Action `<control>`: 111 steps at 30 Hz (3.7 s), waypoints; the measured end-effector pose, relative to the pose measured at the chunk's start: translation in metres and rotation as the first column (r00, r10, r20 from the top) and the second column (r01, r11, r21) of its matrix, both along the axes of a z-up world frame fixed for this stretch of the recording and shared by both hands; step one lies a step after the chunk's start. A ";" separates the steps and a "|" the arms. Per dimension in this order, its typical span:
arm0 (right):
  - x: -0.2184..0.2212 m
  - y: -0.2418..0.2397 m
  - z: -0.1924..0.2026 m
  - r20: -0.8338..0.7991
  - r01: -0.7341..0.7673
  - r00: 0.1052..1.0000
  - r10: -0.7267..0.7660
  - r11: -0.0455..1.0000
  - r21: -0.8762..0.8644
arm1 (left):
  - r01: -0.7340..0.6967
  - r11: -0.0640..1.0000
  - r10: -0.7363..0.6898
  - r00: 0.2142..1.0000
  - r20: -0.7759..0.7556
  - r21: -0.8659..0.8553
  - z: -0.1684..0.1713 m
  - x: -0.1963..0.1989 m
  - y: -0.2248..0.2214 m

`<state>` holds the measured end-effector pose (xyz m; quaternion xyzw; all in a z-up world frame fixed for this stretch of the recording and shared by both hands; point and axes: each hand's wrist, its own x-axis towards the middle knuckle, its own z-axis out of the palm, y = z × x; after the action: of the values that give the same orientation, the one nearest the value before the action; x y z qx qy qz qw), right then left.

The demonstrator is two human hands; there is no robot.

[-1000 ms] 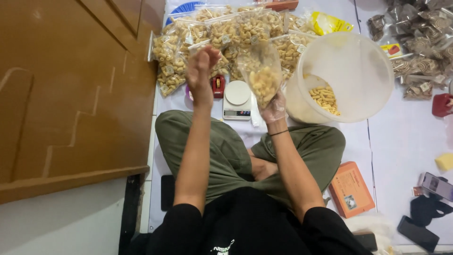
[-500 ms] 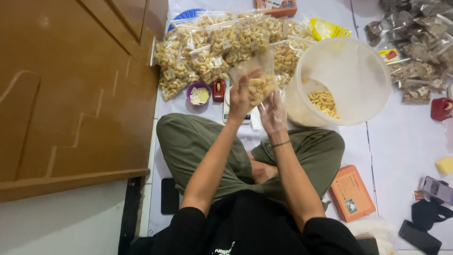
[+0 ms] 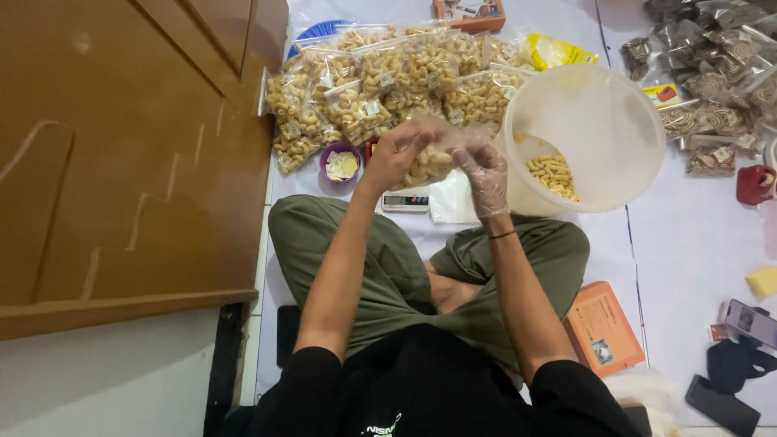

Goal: Portioning cashews from a large bowl into small plastic bags and weighing them on a digital scale for packaging.

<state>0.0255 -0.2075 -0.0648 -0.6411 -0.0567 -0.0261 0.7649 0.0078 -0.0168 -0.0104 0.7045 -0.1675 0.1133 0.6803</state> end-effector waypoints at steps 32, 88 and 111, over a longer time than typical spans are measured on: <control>-0.020 0.005 -0.007 -0.148 0.144 0.980 -0.134 0.988 0.058 | -0.214 0.970 0.186 0.958 -0.218 -0.112 -0.059 -0.027 -0.028; 0.002 -0.008 -0.006 -0.030 -0.048 0.998 0.049 0.998 0.038 | -0.092 0.918 -0.017 0.963 -0.269 -0.386 -0.035 -0.027 -0.026; -0.011 -0.004 -0.014 -0.051 0.061 0.997 -0.061 0.998 -0.001 | -0.172 0.942 0.067 0.937 -0.342 -0.288 -0.063 -0.027 -0.014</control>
<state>0.0141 -0.2111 -0.0792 -0.6428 -0.0176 -0.0329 0.7651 -0.0191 -0.0309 -0.0734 0.6054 0.0118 0.0615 0.7935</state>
